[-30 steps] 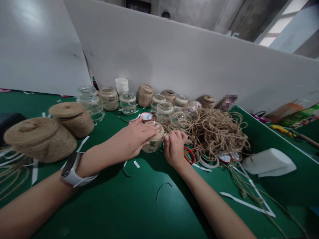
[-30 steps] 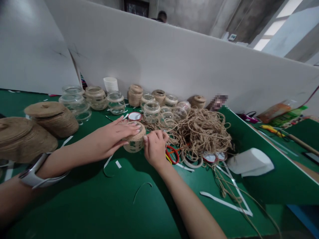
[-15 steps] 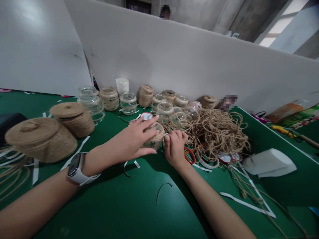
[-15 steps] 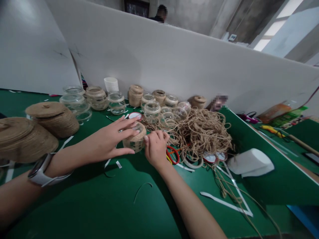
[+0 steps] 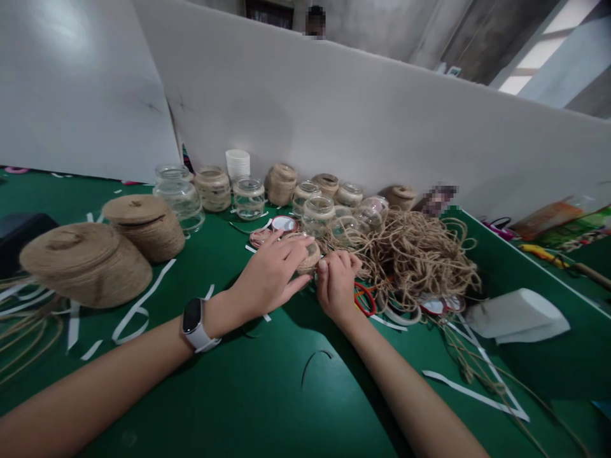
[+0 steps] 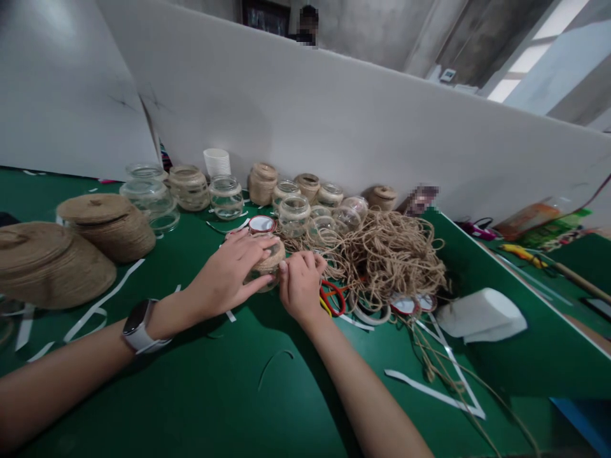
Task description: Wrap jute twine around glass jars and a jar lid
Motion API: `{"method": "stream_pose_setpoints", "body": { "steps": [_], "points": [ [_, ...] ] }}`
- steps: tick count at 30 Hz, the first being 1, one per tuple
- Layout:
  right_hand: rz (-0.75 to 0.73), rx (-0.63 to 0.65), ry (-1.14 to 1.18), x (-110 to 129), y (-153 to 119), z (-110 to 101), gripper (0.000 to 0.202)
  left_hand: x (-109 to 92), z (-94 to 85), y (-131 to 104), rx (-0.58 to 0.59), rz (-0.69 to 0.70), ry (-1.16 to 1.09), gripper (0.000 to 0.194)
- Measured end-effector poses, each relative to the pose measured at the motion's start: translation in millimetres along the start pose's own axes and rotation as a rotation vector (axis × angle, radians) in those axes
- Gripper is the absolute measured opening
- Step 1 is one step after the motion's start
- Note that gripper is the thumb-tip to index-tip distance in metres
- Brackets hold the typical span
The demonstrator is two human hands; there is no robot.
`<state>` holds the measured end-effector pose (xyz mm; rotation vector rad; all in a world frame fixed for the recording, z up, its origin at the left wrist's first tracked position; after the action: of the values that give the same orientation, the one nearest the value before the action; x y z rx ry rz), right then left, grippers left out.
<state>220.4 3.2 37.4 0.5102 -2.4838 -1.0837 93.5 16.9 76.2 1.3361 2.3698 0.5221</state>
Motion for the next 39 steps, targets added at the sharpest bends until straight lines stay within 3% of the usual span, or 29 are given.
{"method": "stream_pose_setpoints", "body": {
  "steps": [5,9,14,20,26,39],
  "points": [
    [-0.011,-0.021,-0.008,1,1,-3,0.025,2,-2.9,-5,-0.121,-0.050,-0.052,0.018],
    [-0.005,-0.038,-0.016,-1,2,-5,0.026,8,2.1,-10,-0.194,-0.130,-0.148,0.021],
    [0.020,-0.024,-0.008,-4,2,-4,0.026,15,8.3,-11,-0.165,-0.091,-0.225,0.027],
    [0.013,-0.009,-0.016,-3,2,-3,0.029,21,3.1,-6,-0.096,-0.030,-0.328,0.027],
    [-0.003,-0.007,-0.035,-1,2,-3,0.028,29,-0.3,-2,-0.158,-0.054,-0.430,0.027],
    [0.050,0.040,0.032,-4,1,2,0.030,44,-15.8,5,0.160,-0.101,-0.563,0.024]
  ]
}}
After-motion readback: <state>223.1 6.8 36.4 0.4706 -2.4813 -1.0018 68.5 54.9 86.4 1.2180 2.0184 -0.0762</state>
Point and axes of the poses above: each hand's wrist, its own y-axis towards the middle knuckle, its own z-axis out of the palm, x = y × z, the point moved 6 cm from there along y, towards the middle knuckle, and after that the axes turned 7 degrees about x, right-handed, at the moved point
